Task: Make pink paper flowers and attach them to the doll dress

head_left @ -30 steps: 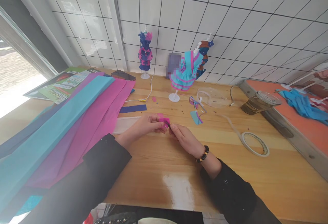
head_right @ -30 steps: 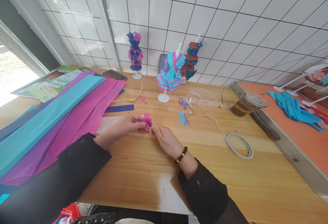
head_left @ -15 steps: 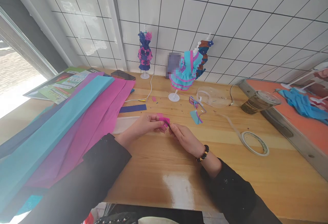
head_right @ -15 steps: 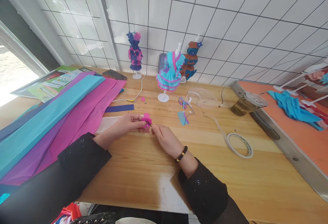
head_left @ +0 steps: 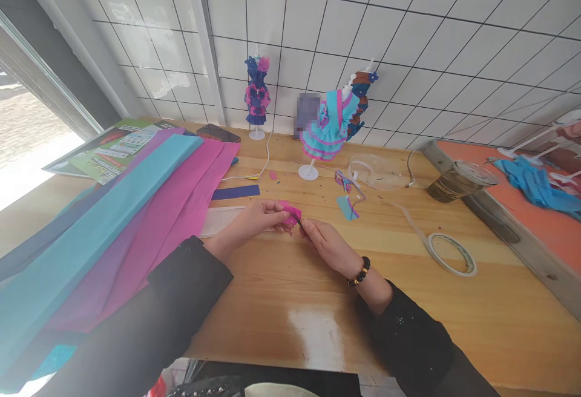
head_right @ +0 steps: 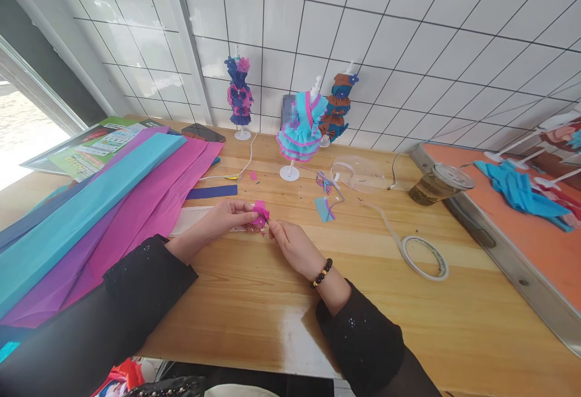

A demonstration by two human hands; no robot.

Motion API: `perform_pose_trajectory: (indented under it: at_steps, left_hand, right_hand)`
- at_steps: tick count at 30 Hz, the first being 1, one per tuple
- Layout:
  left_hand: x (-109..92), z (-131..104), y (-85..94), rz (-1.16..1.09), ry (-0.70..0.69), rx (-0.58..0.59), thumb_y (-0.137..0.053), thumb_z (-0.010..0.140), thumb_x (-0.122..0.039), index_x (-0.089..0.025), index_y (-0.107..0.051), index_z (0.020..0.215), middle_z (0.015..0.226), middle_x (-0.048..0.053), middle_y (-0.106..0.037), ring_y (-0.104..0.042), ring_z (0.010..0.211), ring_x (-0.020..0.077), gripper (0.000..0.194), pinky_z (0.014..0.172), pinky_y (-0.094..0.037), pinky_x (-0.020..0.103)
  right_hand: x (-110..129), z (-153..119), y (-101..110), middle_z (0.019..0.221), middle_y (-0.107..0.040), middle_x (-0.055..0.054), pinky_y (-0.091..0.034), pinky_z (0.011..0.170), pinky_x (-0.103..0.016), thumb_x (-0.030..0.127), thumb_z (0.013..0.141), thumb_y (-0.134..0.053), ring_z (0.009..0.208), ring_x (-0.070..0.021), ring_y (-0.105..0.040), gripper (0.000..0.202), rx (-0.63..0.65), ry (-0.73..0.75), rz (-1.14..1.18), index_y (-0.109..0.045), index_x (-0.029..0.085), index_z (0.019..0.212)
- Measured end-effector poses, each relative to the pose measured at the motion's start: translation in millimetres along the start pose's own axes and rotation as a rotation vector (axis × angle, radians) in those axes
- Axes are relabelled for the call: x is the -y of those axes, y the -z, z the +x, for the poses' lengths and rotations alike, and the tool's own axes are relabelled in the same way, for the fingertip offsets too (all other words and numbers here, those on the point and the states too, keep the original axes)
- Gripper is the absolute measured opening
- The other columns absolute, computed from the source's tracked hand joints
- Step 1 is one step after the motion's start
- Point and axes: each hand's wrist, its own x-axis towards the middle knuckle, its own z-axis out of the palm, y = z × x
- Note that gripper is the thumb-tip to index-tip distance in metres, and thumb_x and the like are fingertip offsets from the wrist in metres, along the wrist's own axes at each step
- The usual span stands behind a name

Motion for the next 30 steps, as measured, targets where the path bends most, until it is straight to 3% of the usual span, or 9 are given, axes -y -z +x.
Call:
perform_pose_trajectory:
  at_steps: [30]
  left_hand:
    - [4.6, 2.8, 2.7, 0.01, -0.097, -0.006, -0.059, 0.076, -0.045, -0.013, -0.059, 0.083, 0.078, 0.007, -0.07, -0.065, 0.071, 0.015, 0.032, 0.071, -0.048, 0.029]
  right_hand:
    - [1.7, -0.5, 0.5, 0.058, -0.039, 0.002, -0.03, 0.053, -0.023, 0.048, 0.092, -0.02, 0.055, -0.0117, -0.036, 0.044, 0.009, -0.04, 0.006, -0.041, 0.019, 0.066]
